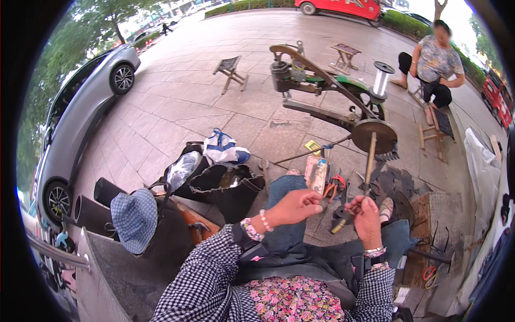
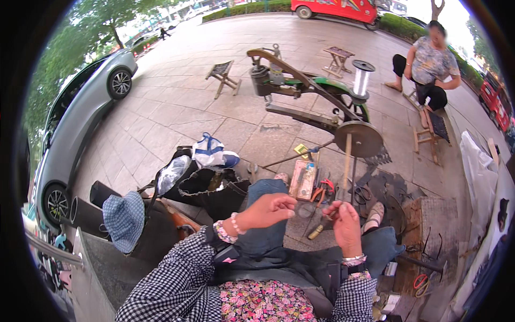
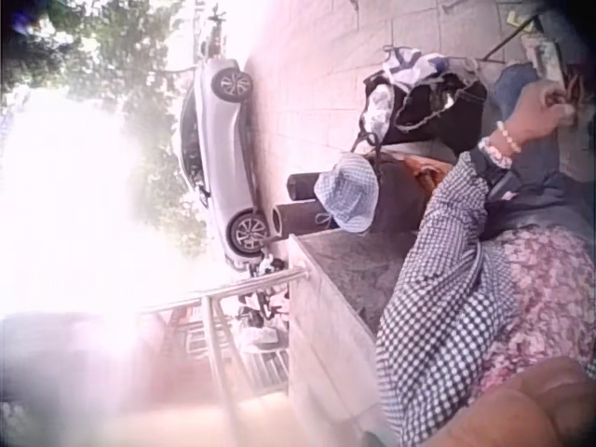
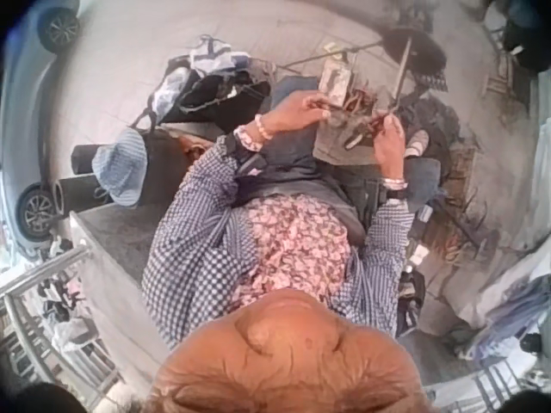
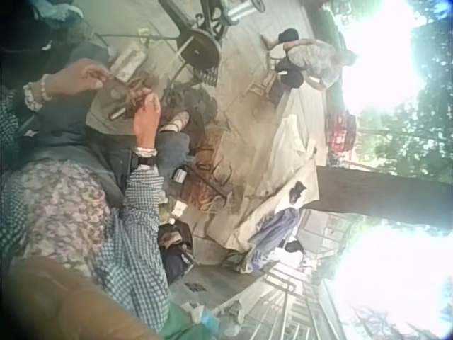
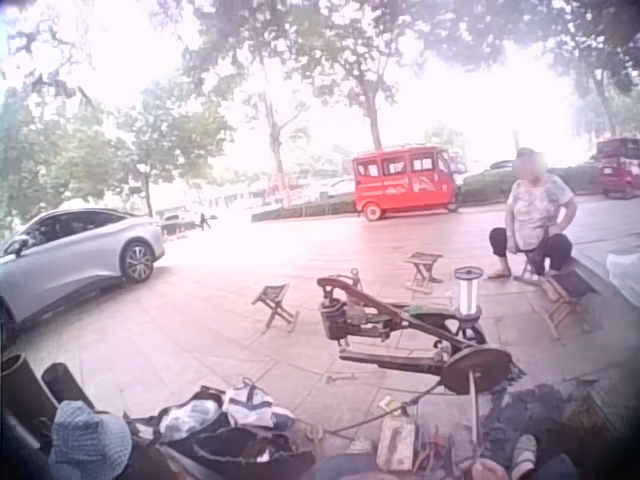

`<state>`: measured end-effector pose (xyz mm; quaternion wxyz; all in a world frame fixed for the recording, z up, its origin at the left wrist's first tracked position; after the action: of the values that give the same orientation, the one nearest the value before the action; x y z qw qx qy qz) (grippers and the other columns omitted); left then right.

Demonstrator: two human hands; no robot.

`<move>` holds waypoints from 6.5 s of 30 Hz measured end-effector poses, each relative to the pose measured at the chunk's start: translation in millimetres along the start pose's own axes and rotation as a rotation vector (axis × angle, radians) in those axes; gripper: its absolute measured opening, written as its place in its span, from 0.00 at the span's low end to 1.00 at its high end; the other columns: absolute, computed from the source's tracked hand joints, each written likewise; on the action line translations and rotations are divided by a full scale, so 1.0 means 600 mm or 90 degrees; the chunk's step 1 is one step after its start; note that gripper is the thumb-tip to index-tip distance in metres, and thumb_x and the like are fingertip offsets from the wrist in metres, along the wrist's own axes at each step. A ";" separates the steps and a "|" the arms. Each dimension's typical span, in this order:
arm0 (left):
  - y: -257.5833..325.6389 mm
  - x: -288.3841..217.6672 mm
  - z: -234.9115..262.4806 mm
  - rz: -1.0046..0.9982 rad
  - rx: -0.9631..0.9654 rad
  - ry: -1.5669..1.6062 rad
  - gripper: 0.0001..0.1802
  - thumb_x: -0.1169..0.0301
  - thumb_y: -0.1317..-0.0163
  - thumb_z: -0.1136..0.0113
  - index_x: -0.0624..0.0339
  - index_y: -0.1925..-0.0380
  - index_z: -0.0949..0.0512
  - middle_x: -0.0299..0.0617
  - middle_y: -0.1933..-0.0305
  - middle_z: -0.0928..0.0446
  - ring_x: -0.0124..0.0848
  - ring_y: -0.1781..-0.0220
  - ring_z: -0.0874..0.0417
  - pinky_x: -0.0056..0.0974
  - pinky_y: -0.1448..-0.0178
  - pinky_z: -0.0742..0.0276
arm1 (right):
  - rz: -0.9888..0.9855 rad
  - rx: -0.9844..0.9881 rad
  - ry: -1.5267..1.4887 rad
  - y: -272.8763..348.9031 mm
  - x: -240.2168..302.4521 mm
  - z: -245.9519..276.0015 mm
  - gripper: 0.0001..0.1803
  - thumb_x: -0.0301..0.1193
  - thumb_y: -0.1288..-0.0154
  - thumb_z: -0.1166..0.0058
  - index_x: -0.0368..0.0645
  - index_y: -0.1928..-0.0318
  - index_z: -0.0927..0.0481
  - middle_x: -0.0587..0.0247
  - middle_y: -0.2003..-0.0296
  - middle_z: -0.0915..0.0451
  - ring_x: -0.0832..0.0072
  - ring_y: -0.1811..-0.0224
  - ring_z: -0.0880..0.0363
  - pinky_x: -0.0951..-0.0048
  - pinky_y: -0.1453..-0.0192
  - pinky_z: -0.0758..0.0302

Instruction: Repairing a shoe component by manipulating leather and metal parts with hand tools.

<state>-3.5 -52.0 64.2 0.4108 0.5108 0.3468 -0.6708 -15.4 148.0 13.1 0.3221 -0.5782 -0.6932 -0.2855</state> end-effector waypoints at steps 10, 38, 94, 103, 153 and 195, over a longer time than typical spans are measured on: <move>0.378 0.214 0.102 0.700 0.010 0.132 0.28 0.46 0.42 0.56 0.60 0.56 0.28 0.33 0.65 0.29 0.24 0.64 0.30 0.32 0.62 0.31 | -0.004 -0.045 -0.032 0.026 0.038 0.000 0.13 0.36 0.38 0.56 0.39 0.62 0.29 0.66 0.74 0.29 0.75 0.78 0.30 0.71 0.74 0.31; 0.471 0.375 0.056 0.640 -0.083 0.565 0.21 0.59 0.43 0.53 0.62 0.54 0.31 0.44 0.53 0.29 0.36 0.53 0.28 0.38 0.49 0.33 | -0.051 -0.063 0.013 0.030 0.024 0.009 0.12 0.33 0.39 0.56 0.35 0.63 0.28 0.63 0.73 0.27 0.75 0.78 0.29 0.73 0.74 0.29; 0.429 0.166 0.028 0.297 0.142 0.655 0.37 0.53 0.54 0.43 0.58 0.45 0.38 0.49 0.44 0.36 0.43 0.46 0.34 0.45 0.43 0.39 | -0.103 -0.029 0.082 0.022 0.002 0.012 0.13 0.34 0.38 0.56 0.35 0.62 0.28 0.65 0.73 0.27 0.77 0.79 0.28 0.77 0.74 0.30; 0.456 0.156 0.052 0.246 0.128 0.656 0.40 0.52 0.56 0.41 0.57 0.44 0.40 0.49 0.42 0.38 0.44 0.45 0.35 0.46 0.42 0.40 | -0.100 -0.027 0.081 0.019 0.002 0.011 0.13 0.33 0.38 0.55 0.35 0.62 0.27 0.65 0.73 0.27 0.78 0.79 0.28 0.79 0.74 0.30; 0.432 0.311 0.137 0.604 -0.273 0.242 0.13 0.64 0.42 0.51 0.64 0.66 0.26 0.45 0.70 0.27 0.35 0.70 0.27 0.38 0.60 0.30 | -0.124 0.019 0.011 0.057 0.016 -0.014 0.13 0.32 0.38 0.55 0.35 0.59 0.27 0.68 0.73 0.29 0.84 0.79 0.31 0.83 0.75 0.33; 0.429 0.304 0.141 0.432 -0.185 0.280 0.13 0.64 0.42 0.51 0.62 0.64 0.26 0.44 0.65 0.25 0.34 0.65 0.24 0.37 0.59 0.28 | -0.194 -0.035 0.170 0.004 -0.051 -0.005 0.11 0.34 0.40 0.52 0.39 0.65 0.28 0.71 0.76 0.30 0.85 0.83 0.32 0.82 0.81 0.35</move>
<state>169.9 -271.5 -104.3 0.5922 0.6637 0.3289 -0.3172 -9.1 127.1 -8.6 0.3479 -0.4324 -0.7157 -0.4239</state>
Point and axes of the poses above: each hand's wrist, its own y-axis away from the middle knuckle, its own z-axis out of the back of the hand, x = y × z, the point moved 6 cm from there along -y, towards the middle knuckle
